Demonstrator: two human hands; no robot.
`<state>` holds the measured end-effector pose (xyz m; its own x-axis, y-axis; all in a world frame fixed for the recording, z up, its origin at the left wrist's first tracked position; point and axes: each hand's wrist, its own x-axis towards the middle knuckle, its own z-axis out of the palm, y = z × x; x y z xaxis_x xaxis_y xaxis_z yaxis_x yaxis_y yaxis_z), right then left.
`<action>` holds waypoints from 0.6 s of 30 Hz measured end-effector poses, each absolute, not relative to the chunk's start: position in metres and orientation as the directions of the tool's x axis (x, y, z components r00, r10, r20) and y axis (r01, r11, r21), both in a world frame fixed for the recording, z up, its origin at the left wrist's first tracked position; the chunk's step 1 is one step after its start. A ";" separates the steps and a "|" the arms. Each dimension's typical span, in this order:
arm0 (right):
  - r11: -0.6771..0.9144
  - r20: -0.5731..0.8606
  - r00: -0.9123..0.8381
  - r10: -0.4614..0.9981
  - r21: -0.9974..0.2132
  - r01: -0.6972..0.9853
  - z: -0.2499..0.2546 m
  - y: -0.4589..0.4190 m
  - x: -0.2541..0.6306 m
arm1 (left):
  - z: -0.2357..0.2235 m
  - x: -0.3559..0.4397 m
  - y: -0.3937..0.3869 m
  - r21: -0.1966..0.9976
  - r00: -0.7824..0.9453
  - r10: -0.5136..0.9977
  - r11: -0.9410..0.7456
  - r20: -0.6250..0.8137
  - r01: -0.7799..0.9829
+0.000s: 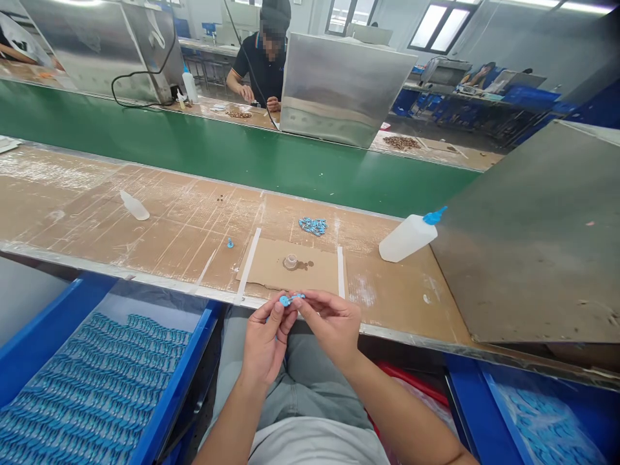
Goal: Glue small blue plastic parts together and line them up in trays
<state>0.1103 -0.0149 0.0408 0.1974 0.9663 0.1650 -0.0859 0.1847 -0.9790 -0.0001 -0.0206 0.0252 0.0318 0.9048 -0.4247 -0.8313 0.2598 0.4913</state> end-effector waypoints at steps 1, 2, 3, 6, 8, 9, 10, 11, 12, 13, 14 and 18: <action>0.189 0.171 0.204 0.964 -0.979 -0.070 0.040 -0.016 0.110 | 0.025 0.000 -0.022 0.492 0.032 0.906 0.258 -0.423 -0.832; 0.195 0.180 0.208 0.961 -0.979 -0.056 0.040 -0.017 0.110 | 0.025 0.000 -0.023 0.493 0.032 0.907 0.258 -0.420 -0.831; 0.203 0.190 0.210 0.959 -0.978 -0.043 0.039 -0.017 0.110 | 0.025 0.000 -0.024 0.495 0.031 0.909 0.255 -0.416 -0.831; 0.231 0.223 0.208 0.952 -0.973 -0.011 0.040 -0.019 0.109 | 0.025 -0.001 -0.026 0.512 0.026 0.916 0.247 -0.400 -0.822; 0.243 0.240 0.209 0.948 -0.970 0.011 0.040 -0.020 0.108 | 0.025 -0.001 -0.027 0.525 0.017 0.921 0.237 -0.389 -0.817; 0.249 0.247 0.210 0.946 -0.968 0.018 0.040 -0.020 0.108 | 0.025 -0.001 -0.027 0.531 0.013 0.924 0.232 -0.383 -0.815; 0.255 0.254 0.209 0.944 -0.967 0.020 0.040 -0.020 0.107 | 0.026 -0.001 -0.028 0.535 0.009 0.926 0.227 -0.378 -0.814; 0.261 0.259 0.207 0.943 -0.965 0.018 0.040 -0.020 0.106 | 0.026 -0.001 -0.028 0.538 0.005 0.927 0.221 -0.374 -0.814; 0.266 0.264 0.204 0.943 -0.964 0.013 0.040 -0.020 0.106 | 0.026 -0.001 -0.028 0.539 0.001 0.928 0.217 -0.372 -0.814; 0.271 0.267 0.202 0.942 -0.963 0.010 0.040 -0.020 0.105 | 0.026 -0.001 -0.028 0.540 -0.002 0.929 0.213 -0.370 -0.814; 0.273 0.269 0.200 0.942 -0.962 0.012 0.041 -0.020 0.105 | 0.026 -0.001 -0.028 0.540 -0.005 0.929 0.211 -0.370 -0.815; 0.268 0.273 0.178 0.945 -0.962 0.054 0.043 -0.020 0.104 | 0.026 -0.002 -0.028 0.540 -0.019 0.925 0.205 -0.380 -0.816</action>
